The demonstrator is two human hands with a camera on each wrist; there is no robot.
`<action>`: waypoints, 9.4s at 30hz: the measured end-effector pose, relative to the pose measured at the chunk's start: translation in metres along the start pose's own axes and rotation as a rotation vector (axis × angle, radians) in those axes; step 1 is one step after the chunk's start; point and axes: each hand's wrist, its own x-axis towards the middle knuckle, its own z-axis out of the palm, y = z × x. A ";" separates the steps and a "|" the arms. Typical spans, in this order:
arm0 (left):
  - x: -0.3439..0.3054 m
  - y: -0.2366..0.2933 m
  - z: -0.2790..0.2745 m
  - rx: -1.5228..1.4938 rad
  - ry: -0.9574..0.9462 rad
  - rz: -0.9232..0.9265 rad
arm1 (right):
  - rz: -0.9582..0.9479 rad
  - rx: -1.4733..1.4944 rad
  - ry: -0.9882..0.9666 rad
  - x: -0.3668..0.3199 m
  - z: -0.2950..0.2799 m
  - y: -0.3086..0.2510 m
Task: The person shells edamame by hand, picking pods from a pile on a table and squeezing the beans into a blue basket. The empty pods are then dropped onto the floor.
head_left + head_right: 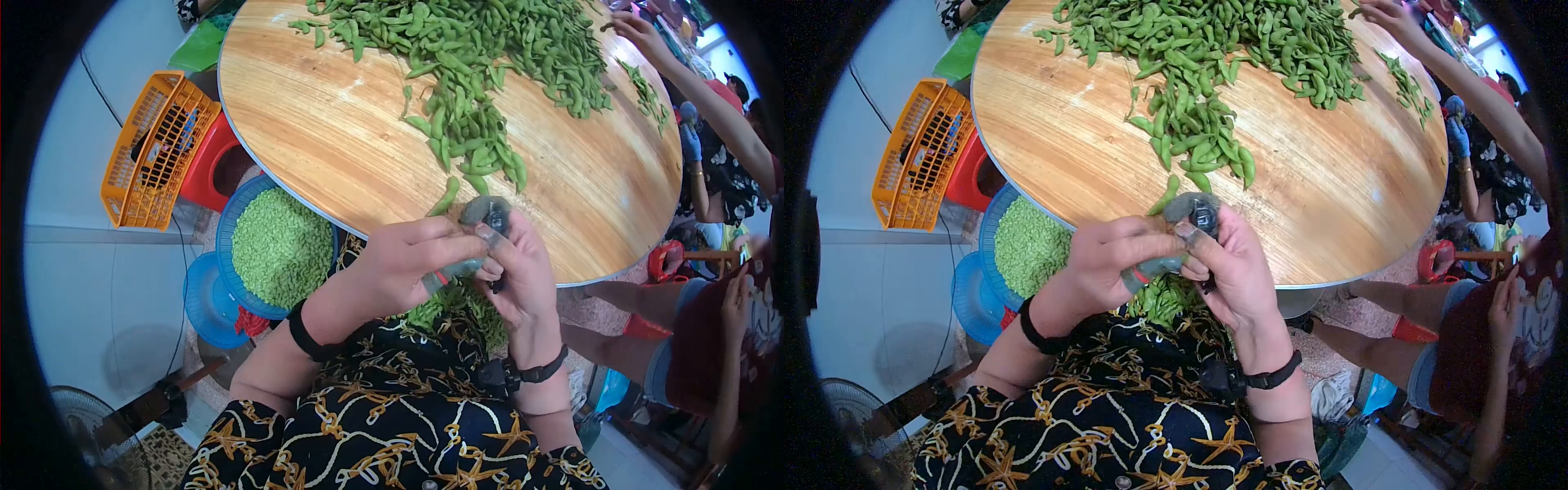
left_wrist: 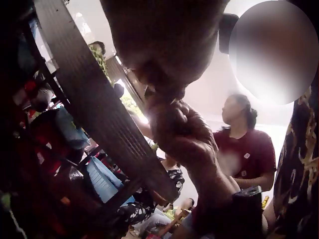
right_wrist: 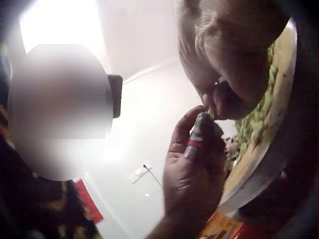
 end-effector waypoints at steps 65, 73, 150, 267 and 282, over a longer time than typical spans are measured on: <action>0.021 -0.007 0.014 -0.646 0.120 -0.588 | -0.076 -0.871 0.081 -0.008 -0.008 -0.015; 0.018 -0.014 0.019 -1.477 0.186 -0.762 | 0.056 -0.331 -0.049 -0.002 -0.014 -0.017; 0.018 0.002 0.043 -0.977 0.424 -0.558 | 0.062 -0.161 -0.060 -0.015 -0.012 -0.010; 0.006 -0.007 0.017 -0.904 0.116 -0.600 | -0.142 -0.548 -0.445 -0.025 -0.037 -0.039; 0.013 0.009 0.037 -0.361 0.134 -0.363 | -0.035 -0.596 0.179 -0.019 -0.017 -0.020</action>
